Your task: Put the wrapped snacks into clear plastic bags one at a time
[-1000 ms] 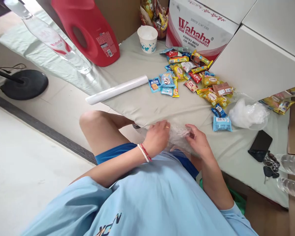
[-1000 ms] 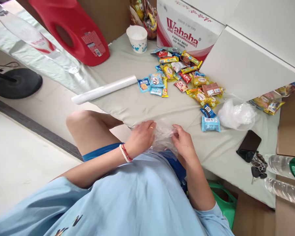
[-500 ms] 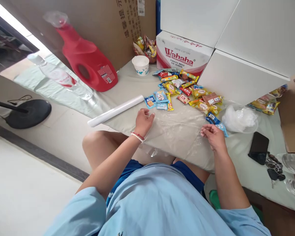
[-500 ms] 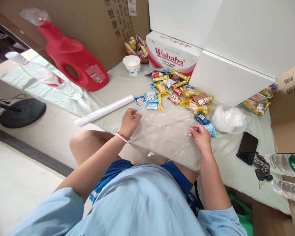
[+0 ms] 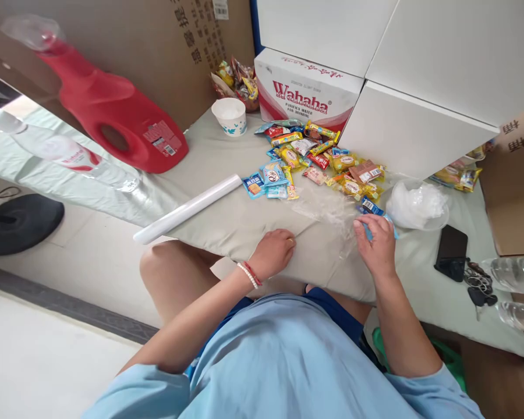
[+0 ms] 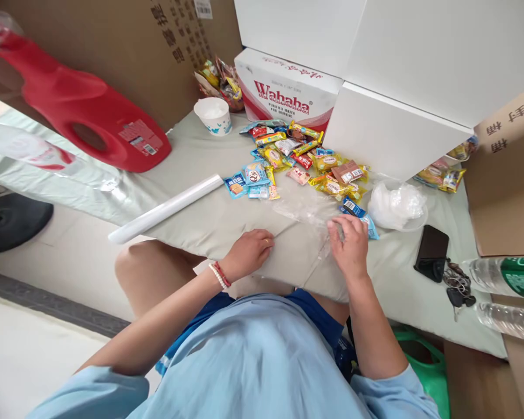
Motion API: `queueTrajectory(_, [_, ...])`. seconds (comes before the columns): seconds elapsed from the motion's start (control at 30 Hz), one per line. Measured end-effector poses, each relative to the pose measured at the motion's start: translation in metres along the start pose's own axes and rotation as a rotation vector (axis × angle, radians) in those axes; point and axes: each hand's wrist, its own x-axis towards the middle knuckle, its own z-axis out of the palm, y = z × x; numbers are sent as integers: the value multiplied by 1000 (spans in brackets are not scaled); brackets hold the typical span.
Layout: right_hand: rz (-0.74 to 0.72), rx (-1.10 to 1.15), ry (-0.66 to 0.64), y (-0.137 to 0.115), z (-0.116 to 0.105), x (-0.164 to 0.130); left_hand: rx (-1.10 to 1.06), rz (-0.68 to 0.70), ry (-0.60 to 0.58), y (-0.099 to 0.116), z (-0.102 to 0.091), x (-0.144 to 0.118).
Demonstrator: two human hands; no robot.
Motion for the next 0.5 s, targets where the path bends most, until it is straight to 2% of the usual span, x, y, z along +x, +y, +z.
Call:
queueTrajectory(0.13, [2, 247, -284, -18, 18, 30, -51, -3, 17, 0, 9, -5])
queueTrajectory(0.2, [0, 279, -357, -28, 33, 38, -115, -14, 97, 1, 11, -8])
queueTrajectory(0.23, [-38, 252, -348, -33, 40, 38, -156, -23, 175, 1, 9, -11])
queueTrajectory(0.3, [-185, 172, -319, -44, 51, 32, -234, -59, 408, 3, -2, -19])
queueTrajectory(0.4, [-420, 118, -443, -58, 63, 6, -255, -141, 802, 19, -32, -34])
queueTrajectory(0.43, [-476, 104, -520, -61, 67, -4, -236, -144, 891, 29, -42, -38])
queueTrajectory(0.47, [-506, 83, -586, -64, 71, -14, -222, -112, 929, 40, -51, -40])
queueTrajectory(0.5, [-509, 54, -635, -66, 76, -23, -220, -41, 905, 52, -57, -40])
